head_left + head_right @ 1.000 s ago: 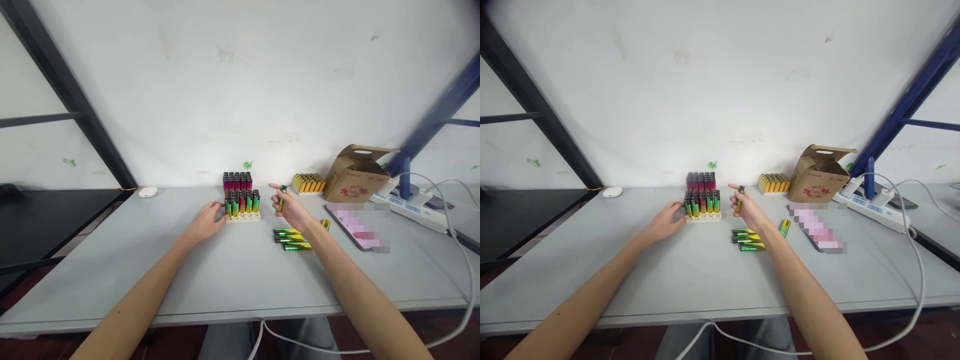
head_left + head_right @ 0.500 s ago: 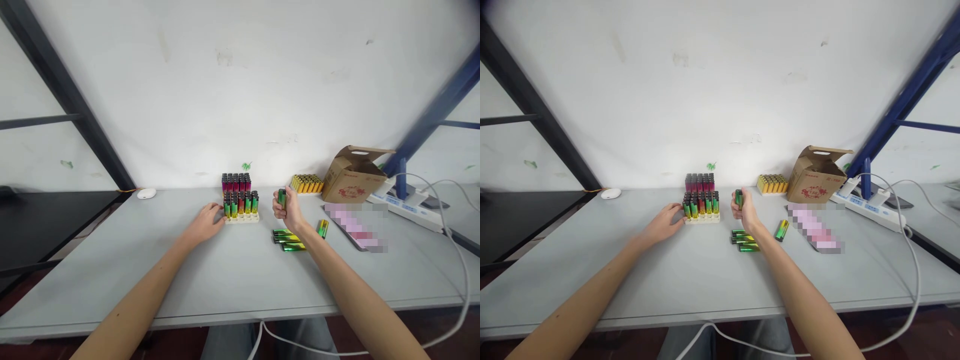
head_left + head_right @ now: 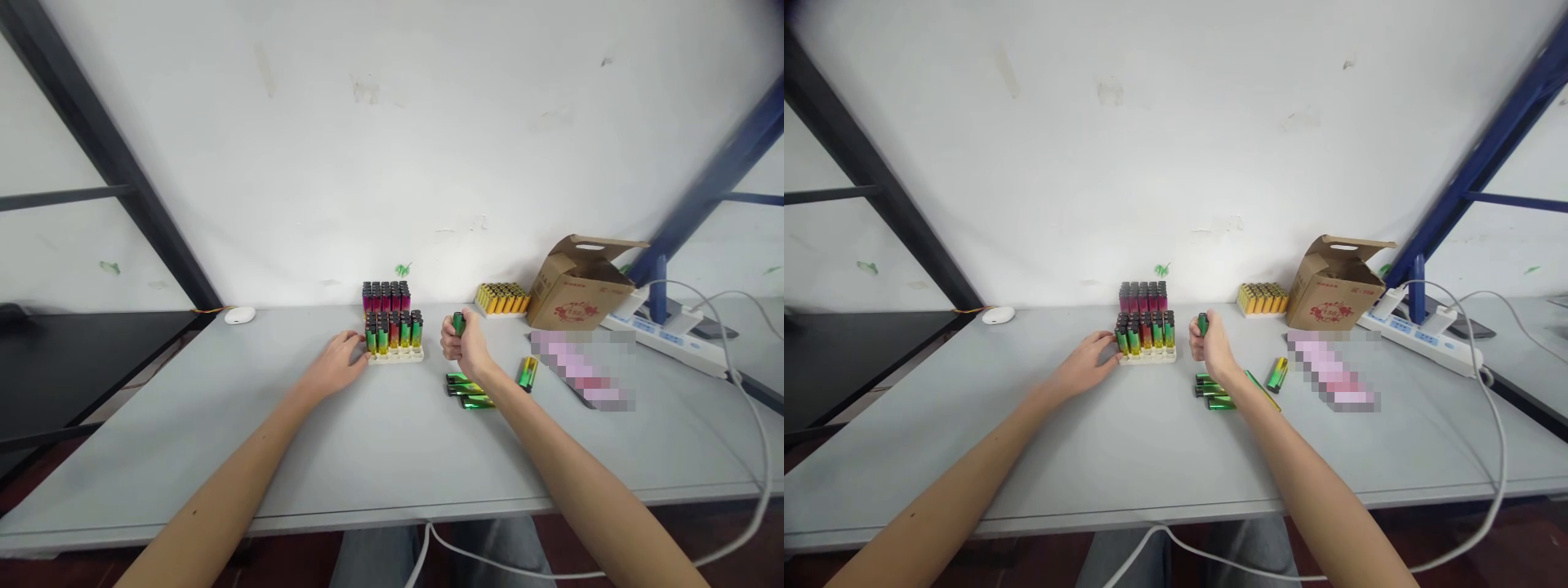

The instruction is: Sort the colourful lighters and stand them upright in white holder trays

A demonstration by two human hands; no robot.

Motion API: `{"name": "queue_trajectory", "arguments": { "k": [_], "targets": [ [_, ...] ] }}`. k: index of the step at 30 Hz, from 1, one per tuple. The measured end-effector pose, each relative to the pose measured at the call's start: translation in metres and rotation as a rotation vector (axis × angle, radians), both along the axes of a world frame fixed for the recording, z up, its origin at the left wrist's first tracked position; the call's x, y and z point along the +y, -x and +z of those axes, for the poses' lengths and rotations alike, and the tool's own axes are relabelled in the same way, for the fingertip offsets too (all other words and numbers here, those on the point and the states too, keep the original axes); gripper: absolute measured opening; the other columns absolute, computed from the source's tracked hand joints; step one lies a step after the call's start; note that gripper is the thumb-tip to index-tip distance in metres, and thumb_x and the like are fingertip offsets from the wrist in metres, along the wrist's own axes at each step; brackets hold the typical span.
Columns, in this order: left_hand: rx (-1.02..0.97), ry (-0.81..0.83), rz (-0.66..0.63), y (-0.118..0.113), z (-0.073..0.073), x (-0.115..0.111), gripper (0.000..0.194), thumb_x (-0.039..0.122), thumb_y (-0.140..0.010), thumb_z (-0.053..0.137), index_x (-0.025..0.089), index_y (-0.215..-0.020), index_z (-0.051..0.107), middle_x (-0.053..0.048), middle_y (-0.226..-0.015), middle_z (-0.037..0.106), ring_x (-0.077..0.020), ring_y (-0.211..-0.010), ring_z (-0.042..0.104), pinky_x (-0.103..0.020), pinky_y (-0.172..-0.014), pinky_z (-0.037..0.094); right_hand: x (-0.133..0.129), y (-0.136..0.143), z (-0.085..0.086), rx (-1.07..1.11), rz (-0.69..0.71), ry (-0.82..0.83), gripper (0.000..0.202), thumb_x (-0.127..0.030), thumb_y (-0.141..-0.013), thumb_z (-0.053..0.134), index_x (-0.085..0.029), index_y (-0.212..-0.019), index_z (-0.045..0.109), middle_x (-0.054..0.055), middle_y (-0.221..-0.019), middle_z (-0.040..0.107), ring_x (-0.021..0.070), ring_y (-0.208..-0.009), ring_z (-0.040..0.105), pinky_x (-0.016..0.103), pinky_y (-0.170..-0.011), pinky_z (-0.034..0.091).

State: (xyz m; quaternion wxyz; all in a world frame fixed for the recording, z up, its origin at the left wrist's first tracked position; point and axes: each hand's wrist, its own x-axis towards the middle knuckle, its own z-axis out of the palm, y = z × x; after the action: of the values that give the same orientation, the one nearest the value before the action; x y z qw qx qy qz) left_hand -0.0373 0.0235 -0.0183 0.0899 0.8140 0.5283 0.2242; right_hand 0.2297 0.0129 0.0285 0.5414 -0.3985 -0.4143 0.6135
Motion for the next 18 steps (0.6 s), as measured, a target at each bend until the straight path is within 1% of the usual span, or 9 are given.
{"name": "queue_trajectory", "arguments": {
  "k": [6,10,18],
  "targets": [
    [0.009,0.013,0.009,-0.002,0.003,-0.002,0.039,0.041,-0.091,0.041,0.018,-0.118,0.056,-0.011,-0.128,0.053,-0.0283,-0.124,0.048,-0.043,-0.107,0.038,-0.005,0.006,0.003,0.007,0.038,-0.002,0.032,-0.043,-0.086,0.029,-0.023,-0.061,0.030,-0.009,-0.048,0.017,0.0071,-0.041,0.007,0.018,-0.037,0.010],
    [0.014,0.023,0.017,-0.003,0.005,-0.004,0.039,0.041,-0.090,0.041,0.018,-0.118,0.056,-0.012,-0.128,0.053,-0.0283,-0.124,0.048,-0.043,-0.107,0.039,-0.006,0.009,0.001,0.006,0.051,-0.001,0.032,-0.041,-0.087,0.028,-0.022,-0.061,0.031,-0.010,-0.048,0.017,0.0071,-0.041,0.007,0.018,-0.038,0.010],
    [0.025,0.022,0.021,-0.003,0.005,-0.004,0.039,0.041,-0.090,0.041,0.017,-0.118,0.056,-0.012,-0.128,0.053,-0.0280,-0.124,0.048,-0.042,-0.107,0.039,-0.006,0.011,-0.006,0.002,0.093,-0.028,0.031,-0.041,-0.087,0.029,-0.022,-0.062,0.032,-0.009,-0.050,0.017,0.0073,-0.042,0.007,0.018,-0.038,0.011]
  ]
}}
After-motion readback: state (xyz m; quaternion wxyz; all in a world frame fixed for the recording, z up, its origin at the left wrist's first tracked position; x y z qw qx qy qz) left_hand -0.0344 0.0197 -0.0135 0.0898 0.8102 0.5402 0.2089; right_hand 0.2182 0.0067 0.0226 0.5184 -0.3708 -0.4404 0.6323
